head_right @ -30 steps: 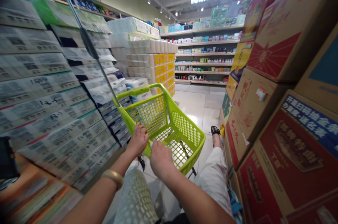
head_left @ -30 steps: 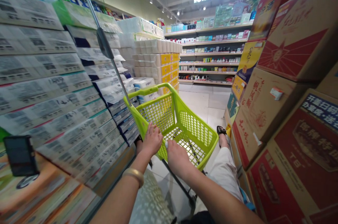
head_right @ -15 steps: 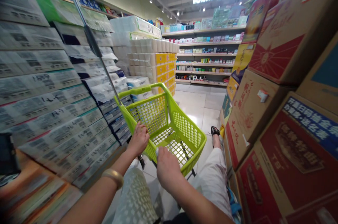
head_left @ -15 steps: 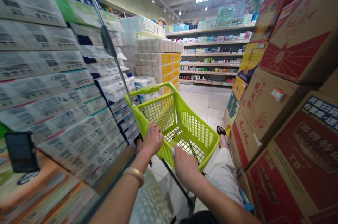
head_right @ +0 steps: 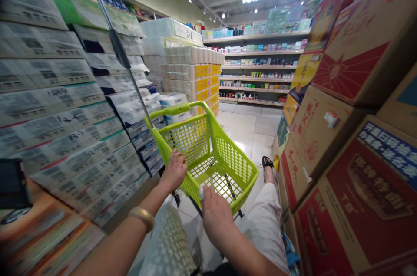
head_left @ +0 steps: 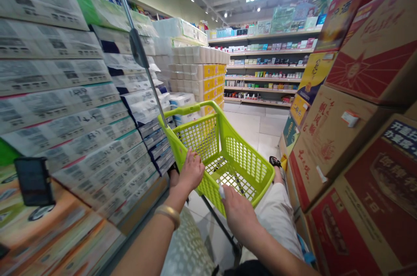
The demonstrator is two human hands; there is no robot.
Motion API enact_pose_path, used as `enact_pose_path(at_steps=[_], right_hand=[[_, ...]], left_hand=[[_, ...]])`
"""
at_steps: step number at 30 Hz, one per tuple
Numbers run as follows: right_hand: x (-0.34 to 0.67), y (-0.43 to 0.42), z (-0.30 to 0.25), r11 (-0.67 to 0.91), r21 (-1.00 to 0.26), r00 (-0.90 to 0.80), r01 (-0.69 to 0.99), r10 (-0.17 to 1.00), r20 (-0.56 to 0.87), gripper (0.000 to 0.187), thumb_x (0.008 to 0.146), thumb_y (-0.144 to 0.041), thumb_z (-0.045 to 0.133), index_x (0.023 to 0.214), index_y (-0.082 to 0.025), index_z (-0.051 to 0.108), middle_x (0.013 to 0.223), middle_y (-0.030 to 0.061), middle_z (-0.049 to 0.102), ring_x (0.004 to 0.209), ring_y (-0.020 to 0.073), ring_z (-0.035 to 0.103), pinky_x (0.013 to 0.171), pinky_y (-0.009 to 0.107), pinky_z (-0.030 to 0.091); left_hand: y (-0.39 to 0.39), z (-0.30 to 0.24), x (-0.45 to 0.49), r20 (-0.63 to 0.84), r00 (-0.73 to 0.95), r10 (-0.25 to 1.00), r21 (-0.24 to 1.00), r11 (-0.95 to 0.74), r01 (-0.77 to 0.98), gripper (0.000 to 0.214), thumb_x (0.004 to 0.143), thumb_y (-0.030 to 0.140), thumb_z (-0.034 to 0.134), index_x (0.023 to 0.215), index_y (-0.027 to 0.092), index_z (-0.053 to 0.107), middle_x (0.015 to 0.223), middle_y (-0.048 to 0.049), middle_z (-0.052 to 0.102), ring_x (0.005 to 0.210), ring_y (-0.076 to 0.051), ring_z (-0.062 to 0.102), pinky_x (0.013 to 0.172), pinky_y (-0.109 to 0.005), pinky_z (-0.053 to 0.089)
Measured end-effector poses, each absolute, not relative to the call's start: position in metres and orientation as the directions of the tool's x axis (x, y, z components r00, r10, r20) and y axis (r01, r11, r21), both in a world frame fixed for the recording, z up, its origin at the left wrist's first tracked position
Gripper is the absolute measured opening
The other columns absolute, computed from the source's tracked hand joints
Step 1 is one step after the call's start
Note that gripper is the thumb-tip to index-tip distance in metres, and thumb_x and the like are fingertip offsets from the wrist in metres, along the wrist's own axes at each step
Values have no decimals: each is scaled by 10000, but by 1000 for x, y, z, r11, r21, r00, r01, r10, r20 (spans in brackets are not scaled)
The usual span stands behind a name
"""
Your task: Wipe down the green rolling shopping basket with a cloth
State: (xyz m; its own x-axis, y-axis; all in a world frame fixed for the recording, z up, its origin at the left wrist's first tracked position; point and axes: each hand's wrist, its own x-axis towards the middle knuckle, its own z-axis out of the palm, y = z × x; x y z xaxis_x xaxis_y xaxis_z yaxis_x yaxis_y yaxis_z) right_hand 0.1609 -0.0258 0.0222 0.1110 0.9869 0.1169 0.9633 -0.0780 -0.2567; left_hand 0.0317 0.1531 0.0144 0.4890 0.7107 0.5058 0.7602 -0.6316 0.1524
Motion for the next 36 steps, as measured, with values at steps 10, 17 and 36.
enact_pose_path(at_steps=[10, 17, 36], right_hand=[[140, 22, 50, -22, -287, 52, 958, 994, 98, 328, 923, -130, 338, 1205, -120, 506, 1110, 146, 606, 999, 231, 601, 828, 341, 467], [159, -16, 20, -52, -275, 102, 960, 979, 174, 377, 929, -162, 381, 1299, -156, 455, 1215, 136, 583, 1080, 216, 585, 887, 316, 455], [156, 2, 35, -38, -292, 70, 956, 993, 100, 325, 939, -191, 365, 1246, -159, 466, 1166, 127, 592, 1009, 221, 606, 821, 322, 448]], left_hand=[[152, 17, 31, 500, 500, 707, 119, -628, 769, 176, 860, 220, 357, 906, 181, 522, 1178, -126, 525, 1383, -278, 265, 1131, -493, 317], [152, 15, 32, 512, 484, 710, 151, -629, 763, 170, 851, 209, 372, 922, 191, 525, 1203, -112, 529, 1385, -273, 265, 1133, -503, 315], [152, 16, 33, 483, 486, 728, 153, -617, 772, 197, 859, 225, 350, 930, 171, 525, 1201, -132, 512, 1384, -267, 255, 1132, -456, 316]])
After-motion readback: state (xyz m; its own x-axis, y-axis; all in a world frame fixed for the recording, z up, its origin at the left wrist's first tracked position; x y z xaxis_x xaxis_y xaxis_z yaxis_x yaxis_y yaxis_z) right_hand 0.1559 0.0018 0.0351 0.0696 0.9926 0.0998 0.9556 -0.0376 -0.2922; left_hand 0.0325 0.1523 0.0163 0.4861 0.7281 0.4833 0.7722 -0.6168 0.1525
